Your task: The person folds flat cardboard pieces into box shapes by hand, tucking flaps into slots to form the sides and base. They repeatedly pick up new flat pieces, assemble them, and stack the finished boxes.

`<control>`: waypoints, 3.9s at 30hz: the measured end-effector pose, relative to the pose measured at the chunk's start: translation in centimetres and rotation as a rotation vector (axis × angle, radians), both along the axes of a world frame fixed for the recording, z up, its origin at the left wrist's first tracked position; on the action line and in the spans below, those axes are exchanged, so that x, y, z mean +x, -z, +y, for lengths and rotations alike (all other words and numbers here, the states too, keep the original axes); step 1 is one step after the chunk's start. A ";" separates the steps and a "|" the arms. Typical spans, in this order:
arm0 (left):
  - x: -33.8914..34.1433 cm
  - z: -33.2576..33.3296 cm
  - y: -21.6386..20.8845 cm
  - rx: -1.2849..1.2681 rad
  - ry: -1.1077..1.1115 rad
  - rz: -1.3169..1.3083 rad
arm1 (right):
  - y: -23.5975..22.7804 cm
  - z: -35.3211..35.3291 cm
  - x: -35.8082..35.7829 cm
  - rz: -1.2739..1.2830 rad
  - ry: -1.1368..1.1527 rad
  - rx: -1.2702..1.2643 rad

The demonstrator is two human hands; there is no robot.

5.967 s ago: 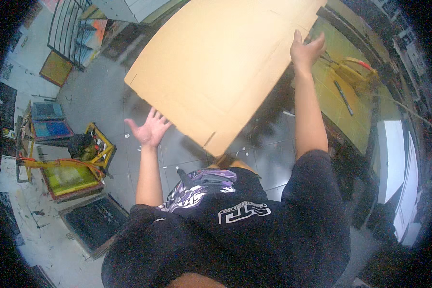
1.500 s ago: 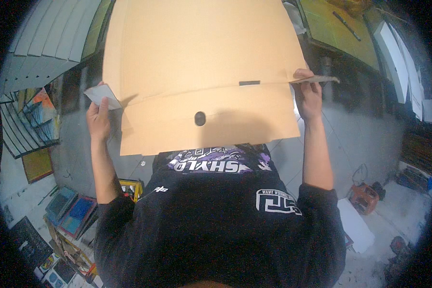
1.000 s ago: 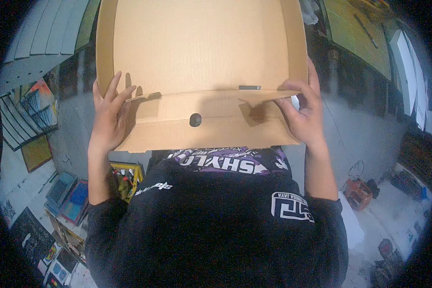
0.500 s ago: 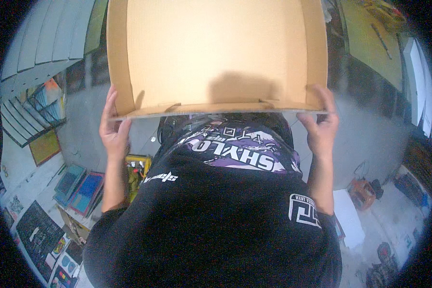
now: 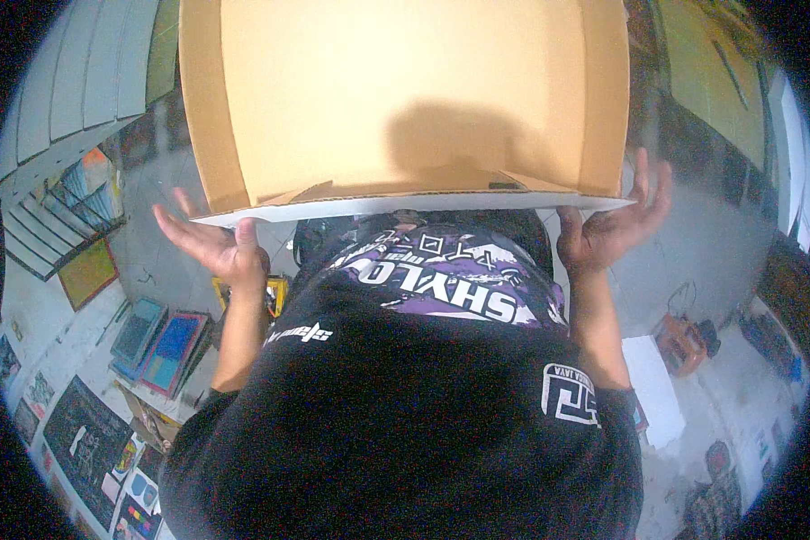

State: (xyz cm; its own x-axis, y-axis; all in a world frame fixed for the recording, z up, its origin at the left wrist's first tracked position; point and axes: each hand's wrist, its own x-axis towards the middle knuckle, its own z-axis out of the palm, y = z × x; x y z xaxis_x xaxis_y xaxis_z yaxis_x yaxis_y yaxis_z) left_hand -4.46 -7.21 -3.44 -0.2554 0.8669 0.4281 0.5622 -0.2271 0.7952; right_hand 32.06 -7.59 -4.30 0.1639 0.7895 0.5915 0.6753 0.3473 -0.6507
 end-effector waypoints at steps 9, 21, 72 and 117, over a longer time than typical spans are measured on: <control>-0.5 -1.0 -1.4 -0.157 0.291 -0.159 | -0.3 -1.5 -0.7 0.994 0.011 -0.271; -1.2 -1.3 2.1 0.132 0.183 0.786 | -1.3 -1.6 1.0 -0.670 -0.012 -0.036; -0.3 14.4 -6.1 -1.513 1.204 0.472 | -3.9 0.5 2.0 -0.644 -0.244 -0.248; -2.7 1.8 1.4 0.070 0.293 0.883 | -9.9 12.4 -1.4 -0.831 -0.849 -1.136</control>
State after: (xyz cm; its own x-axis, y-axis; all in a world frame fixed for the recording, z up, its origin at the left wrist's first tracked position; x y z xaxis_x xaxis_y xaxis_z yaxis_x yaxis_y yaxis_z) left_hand -7.17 -5.45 -4.85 0.4125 0.8099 0.4171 0.8692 -0.4870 0.0860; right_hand 30.68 4.83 5.56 -0.5632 0.5469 -0.6194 0.8255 0.4044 -0.3937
